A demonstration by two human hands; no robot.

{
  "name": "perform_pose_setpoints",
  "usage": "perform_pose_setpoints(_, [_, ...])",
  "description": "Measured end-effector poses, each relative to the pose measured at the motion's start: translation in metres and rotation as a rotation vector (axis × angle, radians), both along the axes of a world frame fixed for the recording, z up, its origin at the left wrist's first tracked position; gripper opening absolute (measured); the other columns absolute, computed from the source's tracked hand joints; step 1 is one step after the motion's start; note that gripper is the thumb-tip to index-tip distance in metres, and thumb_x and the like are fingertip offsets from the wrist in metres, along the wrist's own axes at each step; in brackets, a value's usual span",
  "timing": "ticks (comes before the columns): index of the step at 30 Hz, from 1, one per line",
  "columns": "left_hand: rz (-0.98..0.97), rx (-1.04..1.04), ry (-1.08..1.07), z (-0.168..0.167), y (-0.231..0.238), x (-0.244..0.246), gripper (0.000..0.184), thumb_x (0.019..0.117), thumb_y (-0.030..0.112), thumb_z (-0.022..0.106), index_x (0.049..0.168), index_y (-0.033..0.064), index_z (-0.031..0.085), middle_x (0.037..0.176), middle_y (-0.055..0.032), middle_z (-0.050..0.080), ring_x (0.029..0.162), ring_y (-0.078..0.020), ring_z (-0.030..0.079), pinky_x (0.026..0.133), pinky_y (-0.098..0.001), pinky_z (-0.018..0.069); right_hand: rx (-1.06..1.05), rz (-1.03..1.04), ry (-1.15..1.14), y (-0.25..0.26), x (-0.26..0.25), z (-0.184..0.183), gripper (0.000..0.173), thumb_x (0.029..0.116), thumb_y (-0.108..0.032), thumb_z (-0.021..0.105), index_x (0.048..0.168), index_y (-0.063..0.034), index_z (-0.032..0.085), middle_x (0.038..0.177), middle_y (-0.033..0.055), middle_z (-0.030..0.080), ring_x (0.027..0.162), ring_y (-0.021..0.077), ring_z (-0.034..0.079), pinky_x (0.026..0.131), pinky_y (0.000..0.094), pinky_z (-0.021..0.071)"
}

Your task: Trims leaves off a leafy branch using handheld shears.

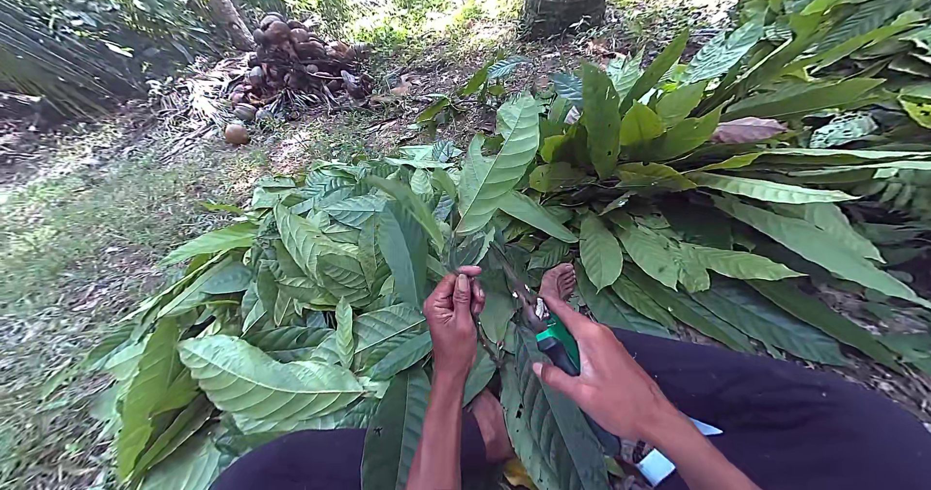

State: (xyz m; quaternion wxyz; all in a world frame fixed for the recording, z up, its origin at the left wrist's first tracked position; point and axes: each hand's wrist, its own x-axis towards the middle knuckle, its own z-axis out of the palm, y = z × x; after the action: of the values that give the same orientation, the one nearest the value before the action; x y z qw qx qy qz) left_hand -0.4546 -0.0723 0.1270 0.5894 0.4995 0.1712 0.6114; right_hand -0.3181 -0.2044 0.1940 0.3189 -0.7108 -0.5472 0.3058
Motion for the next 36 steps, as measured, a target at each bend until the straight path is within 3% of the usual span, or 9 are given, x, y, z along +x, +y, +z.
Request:
perform_pose_setpoints(3, [0.118, 0.111, -0.005, 0.02, -0.004, 0.012, 0.021, 0.105, 0.006, 0.051, 0.105, -0.0017, 0.07, 0.074, 0.0031, 0.066, 0.056, 0.0004, 0.054, 0.051, -0.0158, 0.0467, 0.152, 0.009, -0.215, -0.004, 0.017, 0.012, 0.081, 0.0767, -0.04, 0.07, 0.148, -0.0073, 0.052, 0.118, 0.008, 0.067, 0.095, 0.0182, 0.066, 0.079, 0.041, 0.0566])
perform_pose_setpoints(6, [0.333, 0.21, 0.1, 0.048, 0.002, 0.029, 0.018, 0.1014, 0.001, 0.054, 0.104, -0.0051, 0.07, 0.076, 0.0038, 0.066, 0.057, 0.0028, 0.053, 0.051, -0.014, 0.0452, 0.336, 0.003, -0.439, -0.008, 0.028, 0.029, 0.081, 0.0744, -0.045, 0.067, 0.145, -0.0065, 0.055, 0.109, 0.0085, 0.067, 0.084, 0.0184, 0.065, 0.067, 0.0384, 0.0558])
perform_pose_setpoints(9, [0.5, 0.298, 0.208, 0.069, 0.015, 0.045, 0.015, 0.0978, 0.002, 0.06, 0.102, -0.0052, 0.072, 0.081, 0.0011, 0.069, 0.065, 0.0034, 0.059, 0.06, -0.0138, 0.0518, 0.459, -0.029, -0.657, -0.006, 0.033, 0.047, 0.084, 0.0721, -0.047, 0.065, 0.143, -0.0026, 0.057, 0.1, 0.0095, 0.065, 0.077, 0.0222, 0.063, 0.061, 0.04, 0.0531])
perform_pose_setpoints(12, [0.562, 0.351, 0.289, 0.074, 0.021, 0.053, 0.016, 0.0946, 0.001, 0.06, 0.1, -0.0071, 0.073, 0.09, -0.0064, 0.073, 0.079, 0.0006, 0.067, 0.075, -0.0159, 0.0567, 0.551, -0.08, -0.831, -0.001, 0.034, 0.055, 0.085, 0.0695, -0.045, 0.067, 0.141, -0.0002, 0.059, 0.099, 0.0142, 0.067, 0.079, 0.0306, 0.065, 0.06, 0.0456, 0.0516])
perform_pose_setpoints(16, [0.647, 0.402, 0.368, 0.071, 0.019, 0.055, 0.016, 0.0928, 0.0, 0.06, 0.097, -0.009, 0.073, 0.088, -0.0102, 0.072, 0.079, -0.0012, 0.068, 0.077, -0.0157, 0.0566, 0.58, -0.132, -0.978, 0.005, 0.031, 0.056, 0.086, 0.0655, -0.039, 0.073, 0.14, 0.0002, 0.059, 0.099, 0.0168, 0.067, 0.081, 0.0348, 0.066, 0.063, 0.0474, 0.0512])
perform_pose_setpoints(24, [0.818, 0.46, 0.462, 0.064, 0.012, 0.062, 0.013, 0.086, 0.0, 0.065, 0.091, -0.0065, 0.076, 0.085, -0.0137, 0.073, 0.081, -0.0072, 0.07, 0.078, -0.0171, 0.056, 0.557, -0.163, -1.065, 0.006, 0.021, 0.053, 0.089, 0.0603, -0.035, 0.079, 0.14, -0.0005, 0.061, 0.096, 0.0172, 0.068, 0.079, 0.0354, 0.066, 0.063, 0.0473, 0.0499])
perform_pose_setpoints(31, [0.873, 0.471, 0.511, 0.06, 0.012, 0.065, 0.013, 0.0857, 0.0, 0.067, 0.091, -0.0069, 0.076, 0.085, -0.0162, 0.072, 0.079, -0.0112, 0.071, 0.075, -0.0187, 0.0566, 0.585, -0.19, -1.1, 0.007, 0.024, 0.045, 0.073, 0.0708, -0.032, 0.071, 0.137, -0.0028, 0.064, 0.092, 0.0151, 0.068, 0.075, 0.0315, 0.065, 0.059, 0.0416, 0.0474])
perform_pose_setpoints(36, [0.935, 0.481, 0.523, 0.055, 0.012, 0.063, 0.017, 0.0871, 0.002, 0.066, 0.092, -0.0102, 0.076, 0.078, -0.0186, 0.073, 0.069, -0.0123, 0.071, 0.07, -0.0204, 0.056, 0.611, -0.172, -1.034, 0.006, 0.023, 0.04, 0.065, 0.0722, -0.025, 0.071, 0.133, -0.0022, 0.068, 0.081, 0.0121, 0.065, 0.06, 0.0273, 0.062, 0.047, 0.0377, 0.0447])
